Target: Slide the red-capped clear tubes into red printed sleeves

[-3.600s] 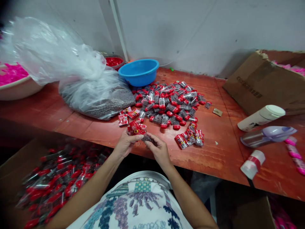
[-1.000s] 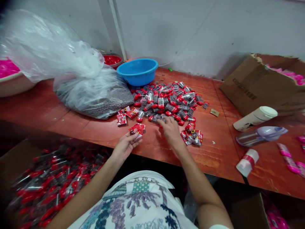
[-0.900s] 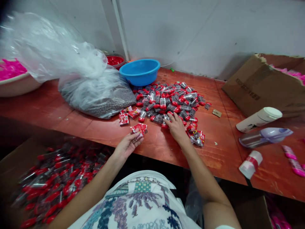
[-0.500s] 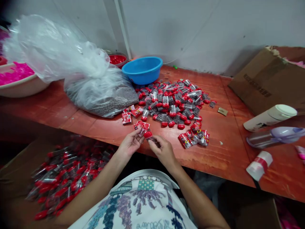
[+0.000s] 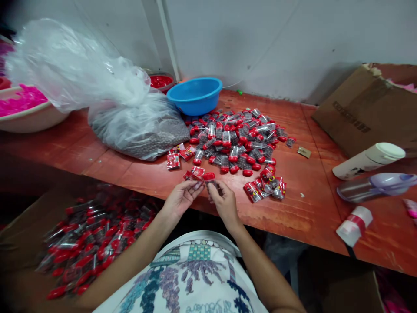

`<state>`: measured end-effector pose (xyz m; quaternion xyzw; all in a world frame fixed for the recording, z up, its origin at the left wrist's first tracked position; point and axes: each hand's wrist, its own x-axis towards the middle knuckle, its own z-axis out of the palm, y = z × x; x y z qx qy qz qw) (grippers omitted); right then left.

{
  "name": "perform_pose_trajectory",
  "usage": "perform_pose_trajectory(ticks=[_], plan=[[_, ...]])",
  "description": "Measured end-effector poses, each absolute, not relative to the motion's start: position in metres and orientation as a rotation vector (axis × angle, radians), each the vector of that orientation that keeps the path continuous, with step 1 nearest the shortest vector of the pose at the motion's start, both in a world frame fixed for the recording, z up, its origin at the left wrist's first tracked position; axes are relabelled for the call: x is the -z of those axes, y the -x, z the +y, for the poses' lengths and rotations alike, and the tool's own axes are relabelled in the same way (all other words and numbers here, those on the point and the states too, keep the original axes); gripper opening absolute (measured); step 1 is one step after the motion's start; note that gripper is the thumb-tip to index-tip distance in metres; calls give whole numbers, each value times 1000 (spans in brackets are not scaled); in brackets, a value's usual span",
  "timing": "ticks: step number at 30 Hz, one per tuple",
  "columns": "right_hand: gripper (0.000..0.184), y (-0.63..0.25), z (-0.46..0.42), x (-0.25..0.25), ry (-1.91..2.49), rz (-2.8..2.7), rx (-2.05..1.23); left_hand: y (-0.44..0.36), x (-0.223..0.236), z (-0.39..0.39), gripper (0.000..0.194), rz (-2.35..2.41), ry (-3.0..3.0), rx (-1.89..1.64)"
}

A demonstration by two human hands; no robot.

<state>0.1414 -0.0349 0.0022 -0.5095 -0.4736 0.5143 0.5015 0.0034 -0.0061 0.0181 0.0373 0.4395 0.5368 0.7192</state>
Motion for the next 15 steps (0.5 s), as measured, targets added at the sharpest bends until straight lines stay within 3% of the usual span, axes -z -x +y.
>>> perform_pose_trajectory(ticks=[15], plan=[[27,-135,-46,1,1229,-1190,-1243,-6,-17,-5,19,947,-95,-1247]])
